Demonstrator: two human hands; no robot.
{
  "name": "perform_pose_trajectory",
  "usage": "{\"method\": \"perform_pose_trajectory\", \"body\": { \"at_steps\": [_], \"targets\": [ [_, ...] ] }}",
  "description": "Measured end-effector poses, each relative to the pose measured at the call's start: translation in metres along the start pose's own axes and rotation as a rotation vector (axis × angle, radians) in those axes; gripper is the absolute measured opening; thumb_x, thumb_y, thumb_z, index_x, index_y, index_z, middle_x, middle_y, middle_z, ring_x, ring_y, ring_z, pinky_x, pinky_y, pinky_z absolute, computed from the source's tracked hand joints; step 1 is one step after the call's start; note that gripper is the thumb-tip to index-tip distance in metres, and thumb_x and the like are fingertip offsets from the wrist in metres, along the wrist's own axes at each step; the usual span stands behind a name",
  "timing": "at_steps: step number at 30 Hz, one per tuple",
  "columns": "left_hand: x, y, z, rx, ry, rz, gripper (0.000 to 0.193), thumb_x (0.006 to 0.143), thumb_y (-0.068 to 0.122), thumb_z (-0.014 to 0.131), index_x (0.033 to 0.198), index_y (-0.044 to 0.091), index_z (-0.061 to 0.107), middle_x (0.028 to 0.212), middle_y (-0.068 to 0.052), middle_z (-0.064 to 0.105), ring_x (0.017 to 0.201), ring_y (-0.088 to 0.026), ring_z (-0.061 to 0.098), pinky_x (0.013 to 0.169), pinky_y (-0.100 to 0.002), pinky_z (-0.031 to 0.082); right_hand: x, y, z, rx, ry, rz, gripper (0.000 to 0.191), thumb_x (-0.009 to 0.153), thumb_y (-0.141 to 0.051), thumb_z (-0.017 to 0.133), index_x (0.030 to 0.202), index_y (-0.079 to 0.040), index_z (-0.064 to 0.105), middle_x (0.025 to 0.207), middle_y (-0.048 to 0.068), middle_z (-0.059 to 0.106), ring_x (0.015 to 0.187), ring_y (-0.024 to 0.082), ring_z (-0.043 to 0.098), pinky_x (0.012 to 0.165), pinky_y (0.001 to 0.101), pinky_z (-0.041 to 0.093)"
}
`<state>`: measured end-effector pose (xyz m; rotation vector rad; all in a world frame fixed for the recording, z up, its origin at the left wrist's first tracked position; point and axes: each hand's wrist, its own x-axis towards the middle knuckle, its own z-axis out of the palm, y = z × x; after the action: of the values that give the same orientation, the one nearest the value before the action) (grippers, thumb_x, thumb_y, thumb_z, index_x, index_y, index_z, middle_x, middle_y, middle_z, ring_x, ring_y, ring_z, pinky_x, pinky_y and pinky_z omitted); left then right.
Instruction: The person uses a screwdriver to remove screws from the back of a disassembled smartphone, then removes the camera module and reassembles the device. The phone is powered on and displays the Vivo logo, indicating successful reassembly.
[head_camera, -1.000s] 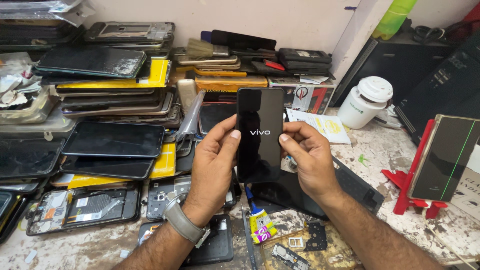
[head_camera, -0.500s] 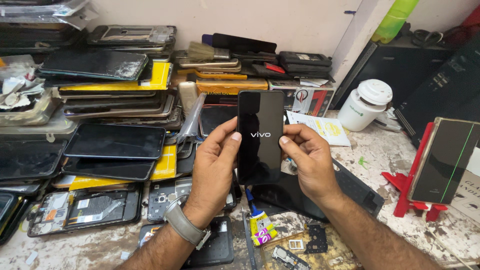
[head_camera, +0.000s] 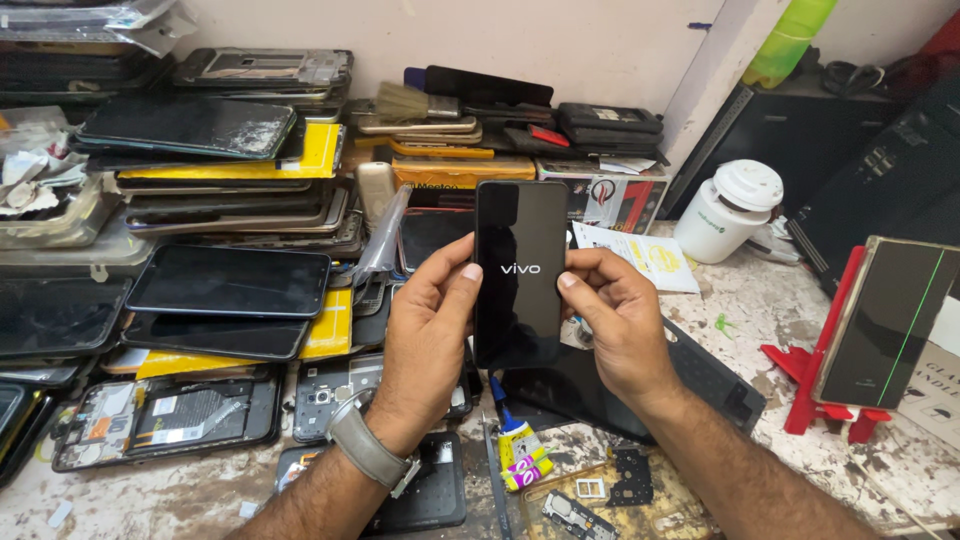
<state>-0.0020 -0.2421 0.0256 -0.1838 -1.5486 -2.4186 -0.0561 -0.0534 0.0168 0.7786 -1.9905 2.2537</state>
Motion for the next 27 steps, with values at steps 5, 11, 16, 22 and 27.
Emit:
{"method": "perform_pose_trajectory", "body": {
  "at_steps": [5, 11, 16, 22, 27],
  "targets": [
    [0.001, -0.001, 0.000, 0.008, 0.024, 0.028, 0.034, 0.104, 0.011, 0.054, 0.134, -0.001, 0.064, 0.113, -0.005, 0.073, 0.097, -0.006, 0.068, 0.084, -0.021, 0.057, 0.000, 0.001, 0.000, -0.002, -0.007, 0.007, 0.015, 0.103, -0.006, 0.059, 0.113, 0.002, 0.066, 0.095, 0.005, 0.072, 0.081, 0.009, 0.066, 0.074, 0.0260, 0.055],
    [0.008, 0.001, -0.011, 0.272, 0.143, 0.058, 0.022, 0.100, 0.023, 0.066, 0.087, 0.005, 0.066, 0.069, 0.008, 0.056, 0.057, -0.001, 0.044, 0.048, -0.020, 0.034, -0.006, 0.009, 0.003, -0.081, -0.036, 0.023, 0.015, 0.100, -0.005, 0.061, 0.112, 0.001, 0.066, 0.095, 0.002, 0.071, 0.079, 0.007, 0.064, 0.072, 0.0242, 0.055],
    [0.010, 0.004, -0.018, 0.322, 0.150, 0.130, 0.045, 0.104, 0.031, 0.064, 0.065, 0.010, 0.054, 0.059, 0.010, 0.042, 0.054, 0.000, 0.037, 0.046, -0.021, 0.030, -0.014, 0.014, 0.007, -0.192, -0.075, -0.027, 0.015, 0.100, -0.005, 0.064, 0.114, 0.000, 0.065, 0.088, -0.001, 0.064, 0.077, 0.005, 0.058, 0.068, 0.0212, 0.050],
    [0.009, 0.008, -0.014, 0.195, 0.169, 0.032, 0.042, 0.103, 0.037, 0.059, 0.071, 0.010, 0.063, 0.058, 0.010, 0.047, 0.050, -0.001, 0.039, 0.044, -0.021, 0.030, -0.019, 0.013, 0.009, -0.168, -0.089, -0.059, 0.015, 0.101, -0.004, 0.063, 0.115, 0.000, 0.064, 0.093, -0.002, 0.064, 0.081, 0.004, 0.057, 0.070, 0.0202, 0.048],
    [0.008, 0.010, -0.013, 0.203, 0.192, 0.001, 0.046, 0.105, 0.042, 0.054, 0.074, 0.010, 0.067, 0.057, 0.008, 0.047, 0.049, -0.002, 0.040, 0.042, -0.021, 0.031, -0.019, 0.015, 0.010, -0.170, -0.100, -0.080, 0.016, 0.101, -0.004, 0.063, 0.117, 0.001, 0.064, 0.096, -0.002, 0.065, 0.086, 0.003, 0.059, 0.075, 0.0197, 0.049]
  ]
}}
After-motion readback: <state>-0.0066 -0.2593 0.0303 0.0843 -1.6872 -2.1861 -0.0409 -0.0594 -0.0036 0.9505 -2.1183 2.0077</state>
